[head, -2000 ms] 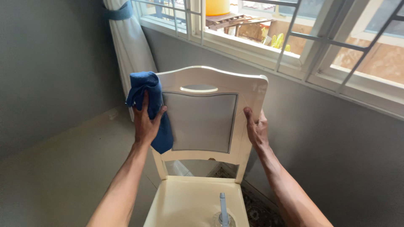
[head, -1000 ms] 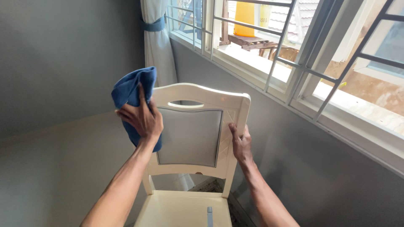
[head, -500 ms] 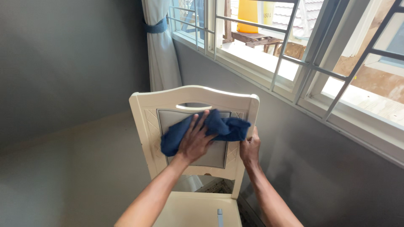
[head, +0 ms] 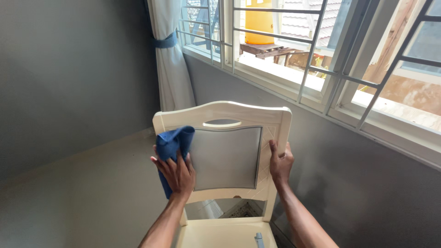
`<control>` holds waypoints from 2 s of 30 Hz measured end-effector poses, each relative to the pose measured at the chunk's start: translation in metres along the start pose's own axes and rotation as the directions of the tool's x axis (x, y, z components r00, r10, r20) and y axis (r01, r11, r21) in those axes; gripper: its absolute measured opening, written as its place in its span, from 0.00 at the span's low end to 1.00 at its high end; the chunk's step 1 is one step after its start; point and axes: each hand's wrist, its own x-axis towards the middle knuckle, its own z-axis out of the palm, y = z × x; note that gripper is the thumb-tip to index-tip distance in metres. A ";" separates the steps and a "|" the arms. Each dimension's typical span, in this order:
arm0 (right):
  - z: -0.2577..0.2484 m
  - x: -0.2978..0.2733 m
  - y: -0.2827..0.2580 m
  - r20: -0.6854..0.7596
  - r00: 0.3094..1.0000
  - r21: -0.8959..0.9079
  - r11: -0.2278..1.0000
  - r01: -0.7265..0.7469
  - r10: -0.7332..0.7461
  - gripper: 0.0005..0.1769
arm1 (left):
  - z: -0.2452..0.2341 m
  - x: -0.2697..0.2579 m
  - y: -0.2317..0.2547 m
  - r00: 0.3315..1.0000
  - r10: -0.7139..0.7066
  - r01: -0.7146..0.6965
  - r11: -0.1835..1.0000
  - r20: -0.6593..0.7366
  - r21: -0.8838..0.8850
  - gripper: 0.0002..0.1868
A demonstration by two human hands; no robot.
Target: The person wipes the backrest of a white chair using a blue cloth. The person holds the chair steady with one hand while wiping the surface with the other, covering the top edge and the central panel.
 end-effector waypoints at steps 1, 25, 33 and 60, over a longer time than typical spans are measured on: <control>0.000 0.001 0.001 -0.006 1.000 -0.003 1.000 0.012 -0.012 0.35 | 0.006 -0.013 -0.006 0.999 0.017 -0.018 0.999 0.032 0.027 0.25; -0.002 -0.001 0.012 0.019 0.999 0.029 0.999 -0.036 0.036 0.34 | -0.041 0.046 -0.024 0.807 -0.465 0.556 0.386 0.365 -0.736 0.34; -0.048 0.027 0.044 0.086 0.996 0.002 1.000 -0.021 0.021 0.43 | -0.048 0.042 0.027 0.788 -0.494 0.605 0.507 0.367 -0.614 0.36; 0.029 -0.036 -0.056 0.499 0.865 0.023 0.997 -0.072 0.051 0.51 | -0.135 0.008 -0.102 0.821 -0.527 0.557 0.651 0.223 -0.515 0.36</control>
